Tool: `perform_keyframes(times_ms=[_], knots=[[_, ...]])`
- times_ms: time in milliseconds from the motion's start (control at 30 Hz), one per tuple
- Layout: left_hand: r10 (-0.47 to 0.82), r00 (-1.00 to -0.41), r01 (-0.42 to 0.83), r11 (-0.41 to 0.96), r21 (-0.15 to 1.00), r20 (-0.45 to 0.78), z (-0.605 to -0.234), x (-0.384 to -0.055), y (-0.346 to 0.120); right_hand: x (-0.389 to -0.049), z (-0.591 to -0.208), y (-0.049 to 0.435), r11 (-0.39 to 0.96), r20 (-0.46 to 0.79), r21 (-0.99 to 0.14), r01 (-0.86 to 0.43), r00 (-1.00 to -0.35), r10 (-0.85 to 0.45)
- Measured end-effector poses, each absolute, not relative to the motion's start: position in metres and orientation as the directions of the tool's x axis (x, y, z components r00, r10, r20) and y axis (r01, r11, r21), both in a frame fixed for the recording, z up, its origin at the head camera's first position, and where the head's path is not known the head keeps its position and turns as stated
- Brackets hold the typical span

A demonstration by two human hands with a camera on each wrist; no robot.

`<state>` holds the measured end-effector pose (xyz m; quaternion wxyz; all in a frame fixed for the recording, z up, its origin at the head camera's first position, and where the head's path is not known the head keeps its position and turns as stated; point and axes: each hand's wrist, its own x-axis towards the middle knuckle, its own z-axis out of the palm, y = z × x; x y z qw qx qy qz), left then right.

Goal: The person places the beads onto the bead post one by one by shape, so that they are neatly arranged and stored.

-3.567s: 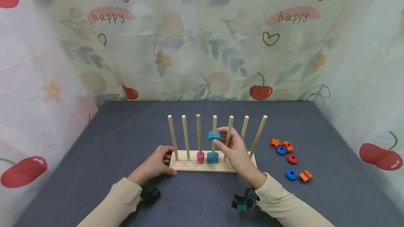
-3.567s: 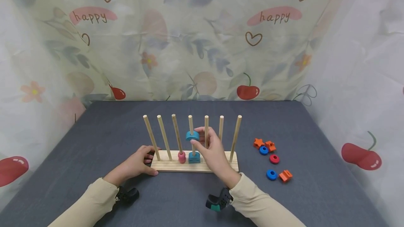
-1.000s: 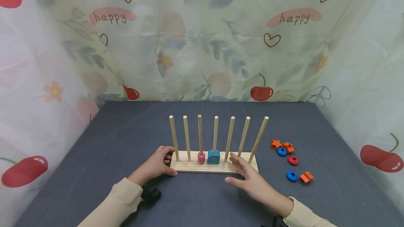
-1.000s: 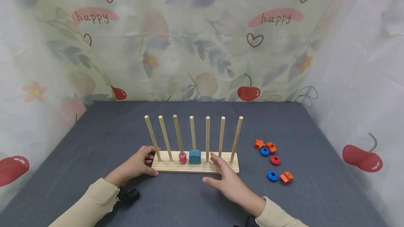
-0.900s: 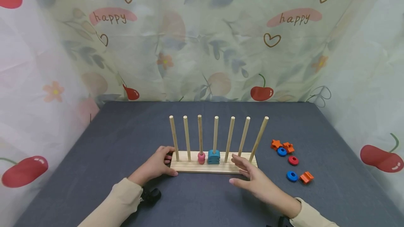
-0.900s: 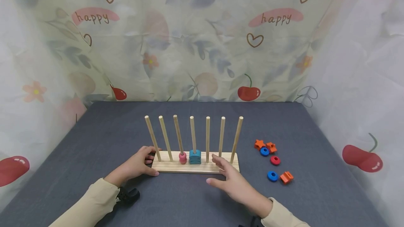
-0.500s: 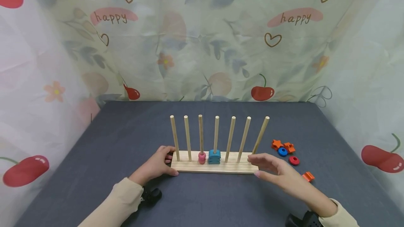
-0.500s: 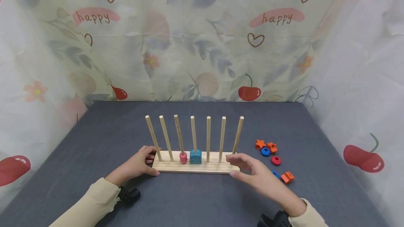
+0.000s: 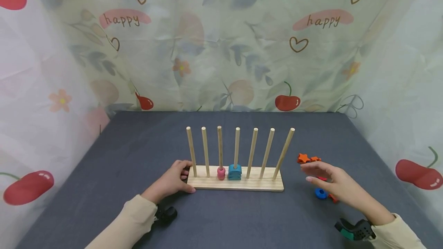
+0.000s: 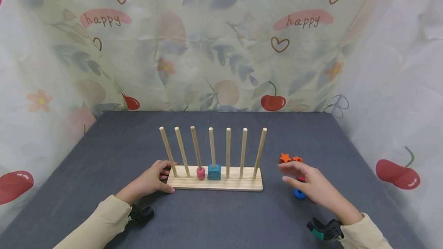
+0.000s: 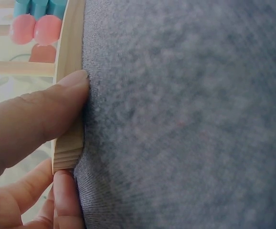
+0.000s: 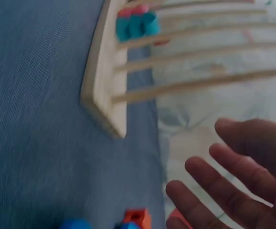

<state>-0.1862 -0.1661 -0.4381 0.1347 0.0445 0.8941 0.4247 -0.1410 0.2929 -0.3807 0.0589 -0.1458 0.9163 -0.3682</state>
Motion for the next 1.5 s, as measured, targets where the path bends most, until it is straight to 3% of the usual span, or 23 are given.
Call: perform_keyframes(times_ms=[333, 767, 1200, 1500], knots=[[0.2, -0.961, -0.027, 0.62, 0.784, -0.191, -0.438, -0.185, -0.166, -0.155, -0.405, 0.325, 0.756, -0.127, -0.639, -0.143, -0.949, -0.287], [0.201, -0.962, -0.023, 0.611, 0.791, -0.183, -0.437, -0.185, -0.166, -0.165, -0.417, 0.354, 0.802, -0.051, -0.59, -0.09, -0.988, -0.149], [0.193, -0.961, -0.034, 0.621, 0.783, -0.196, -0.437, -0.185, -0.166, -0.171, -0.423, 0.355, 0.818, -0.147, -0.574, -0.029, -0.979, -0.138], [0.187, -0.962, -0.04, 0.624, 0.781, -0.198, -0.437, -0.185, -0.165, -0.176, -0.425, 0.351, 0.852, -0.131, -0.515, -0.092, -0.974, -0.184]])
